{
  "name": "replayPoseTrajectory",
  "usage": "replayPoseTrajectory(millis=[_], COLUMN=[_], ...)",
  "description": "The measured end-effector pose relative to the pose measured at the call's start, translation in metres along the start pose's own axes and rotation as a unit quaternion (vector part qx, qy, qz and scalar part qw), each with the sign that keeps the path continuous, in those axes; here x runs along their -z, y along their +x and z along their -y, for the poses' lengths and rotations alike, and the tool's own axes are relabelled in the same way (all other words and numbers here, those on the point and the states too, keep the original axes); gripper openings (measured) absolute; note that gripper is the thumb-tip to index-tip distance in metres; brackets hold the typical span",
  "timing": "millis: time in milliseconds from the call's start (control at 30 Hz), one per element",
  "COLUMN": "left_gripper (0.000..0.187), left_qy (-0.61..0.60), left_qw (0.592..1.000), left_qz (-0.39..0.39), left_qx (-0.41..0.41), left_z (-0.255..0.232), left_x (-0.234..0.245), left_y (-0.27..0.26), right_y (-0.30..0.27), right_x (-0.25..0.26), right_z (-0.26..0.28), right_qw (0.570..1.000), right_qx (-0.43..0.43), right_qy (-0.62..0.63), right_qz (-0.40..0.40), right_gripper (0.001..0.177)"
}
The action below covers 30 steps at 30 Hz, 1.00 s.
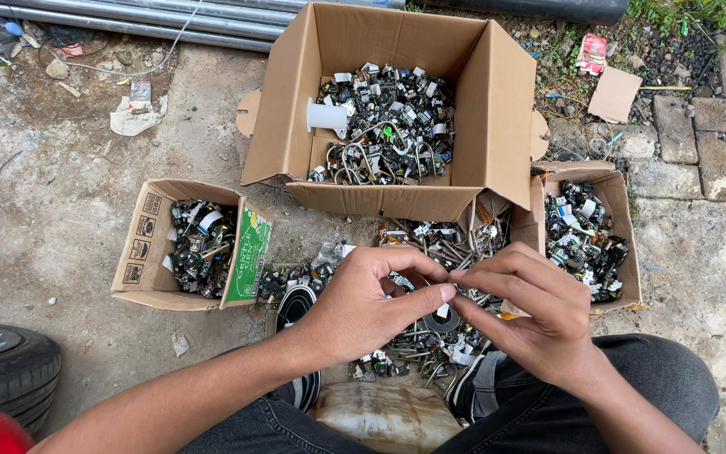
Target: The person sits on the ground and sorts through small electronic components, picking them up from a pile and placing them into cardboard boxes. They handle circuit boards, wires, and connectors, occasionally inspecting them before placing them into the boxes.
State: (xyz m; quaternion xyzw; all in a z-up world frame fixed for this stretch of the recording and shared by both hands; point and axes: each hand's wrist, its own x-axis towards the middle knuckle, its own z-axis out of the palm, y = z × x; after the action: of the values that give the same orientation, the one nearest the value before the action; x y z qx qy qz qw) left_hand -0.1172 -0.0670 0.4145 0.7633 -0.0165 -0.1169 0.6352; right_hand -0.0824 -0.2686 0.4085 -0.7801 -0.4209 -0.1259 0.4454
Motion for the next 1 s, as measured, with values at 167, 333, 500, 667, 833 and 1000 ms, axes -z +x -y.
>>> replayPoseTrajectory(millis=[167, 333, 500, 667, 833, 1000], left_gripper=[0.014, 0.016, 0.016, 0.027, 0.047, 0.047], left_qy=[0.016, 0.052, 0.063, 0.159, 0.317, 0.336], left_qw=[1.0, 0.998, 0.997, 0.987, 0.945, 0.928], left_qz=[-0.006, -0.035, -0.041, -0.027, 0.051, 0.131], left_qx=[-0.003, 0.006, -0.023, -0.002, 0.066, 0.093], left_z=[0.001, 0.001, 0.003, 0.009, 0.027, 0.031], left_x=[0.001, 0.003, 0.006, 0.016, 0.016, 0.023], left_y=[0.002, 0.006, 0.017, 0.043, 0.059, 0.075], right_y=[0.002, 0.002, 0.006, 0.016, 0.023, 0.039], right_x=[-0.002, -0.015, -0.025, -0.035, -0.053, -0.073], right_z=[-0.002, -0.012, -0.022, -0.047, -0.099, -0.145], right_qw=[1.0, 1.0, 0.999, 0.996, 0.991, 0.982], right_qx=[-0.005, -0.01, -0.037, -0.08, -0.118, -0.167], right_qy=[0.006, 0.017, 0.019, 0.006, 0.005, 0.024], right_qz=[0.01, -0.013, -0.033, -0.045, -0.063, -0.086], right_gripper=[0.016, 0.014, 0.013, 0.014, 0.019, 0.016])
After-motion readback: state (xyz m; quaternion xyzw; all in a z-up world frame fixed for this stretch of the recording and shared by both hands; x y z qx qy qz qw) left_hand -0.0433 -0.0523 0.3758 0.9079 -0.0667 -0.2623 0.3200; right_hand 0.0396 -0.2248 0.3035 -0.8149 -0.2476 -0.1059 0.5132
